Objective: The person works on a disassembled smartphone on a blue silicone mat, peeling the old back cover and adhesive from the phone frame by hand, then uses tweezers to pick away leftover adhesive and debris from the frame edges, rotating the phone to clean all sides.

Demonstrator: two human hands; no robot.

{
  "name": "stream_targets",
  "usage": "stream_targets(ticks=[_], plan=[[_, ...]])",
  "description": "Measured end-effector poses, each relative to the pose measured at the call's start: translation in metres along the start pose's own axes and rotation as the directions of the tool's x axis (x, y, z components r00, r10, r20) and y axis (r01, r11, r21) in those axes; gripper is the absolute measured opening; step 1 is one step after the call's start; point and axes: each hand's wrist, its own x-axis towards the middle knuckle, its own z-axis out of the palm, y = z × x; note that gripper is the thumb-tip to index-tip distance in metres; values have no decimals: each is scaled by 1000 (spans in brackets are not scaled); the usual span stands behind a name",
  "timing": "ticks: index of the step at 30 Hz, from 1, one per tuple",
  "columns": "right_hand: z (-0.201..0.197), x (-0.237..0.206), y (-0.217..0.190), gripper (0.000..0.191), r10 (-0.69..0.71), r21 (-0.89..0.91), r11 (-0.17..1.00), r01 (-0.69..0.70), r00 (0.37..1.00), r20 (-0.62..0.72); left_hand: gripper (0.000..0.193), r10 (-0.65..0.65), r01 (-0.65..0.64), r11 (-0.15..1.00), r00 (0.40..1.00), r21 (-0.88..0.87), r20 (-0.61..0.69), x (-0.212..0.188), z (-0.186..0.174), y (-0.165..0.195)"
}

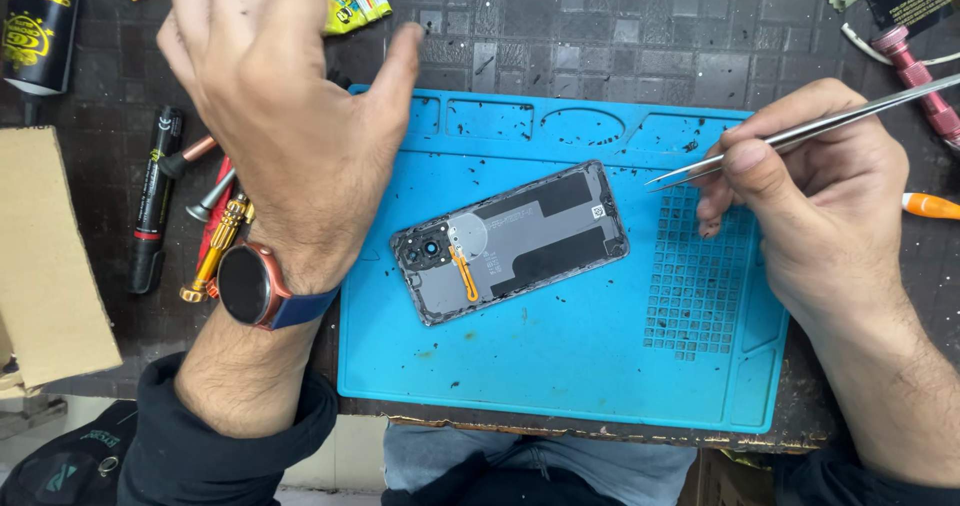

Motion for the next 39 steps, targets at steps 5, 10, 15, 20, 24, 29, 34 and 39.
stream_targets(ticks=[5, 10, 15, 20, 24, 29, 34, 39], plan=[[-1, 0, -1, 17, 34, -1, 999, -34, 999, -29, 48, 122, -105, 989, 979, -106, 165, 5, -2, 16], [0, -1, -1, 18, 52, 46, 998, -51, 998, -33, 73, 233, -42, 885, 902, -464, 363, -5, -1, 56], [-1, -1, -1, 18, 46, 12, 999, -45, 998, -40, 91, 264, -74, 906, 868, -416, 420, -15, 6, 69], [-1, -3, 1, 18, 39, -47, 998, -40, 999, -16, 80, 190, 52, 918, 812, -394, 551, -19, 9, 65], [-2, -3, 2, 18, 35, -74, 997, -35, 999, 4, 55, 122, 184, 890, 786, -417, 607, -20, 7, 64], [-2, -4, 3, 20, 66, 92, 994, -62, 997, -41, 29, -127, 509, 680, 790, -528, 599, -16, 1, 69], [-3, -4, 5, 19, 130, 189, 976, -107, 985, -113, 36, -327, 610, 225, 782, -760, 531, -17, 10, 77], [3, -5, 0, 11, 196, 195, 965, -174, 976, -99, 41, -241, 538, 491, 840, -685, 486, -32, 13, 82]])
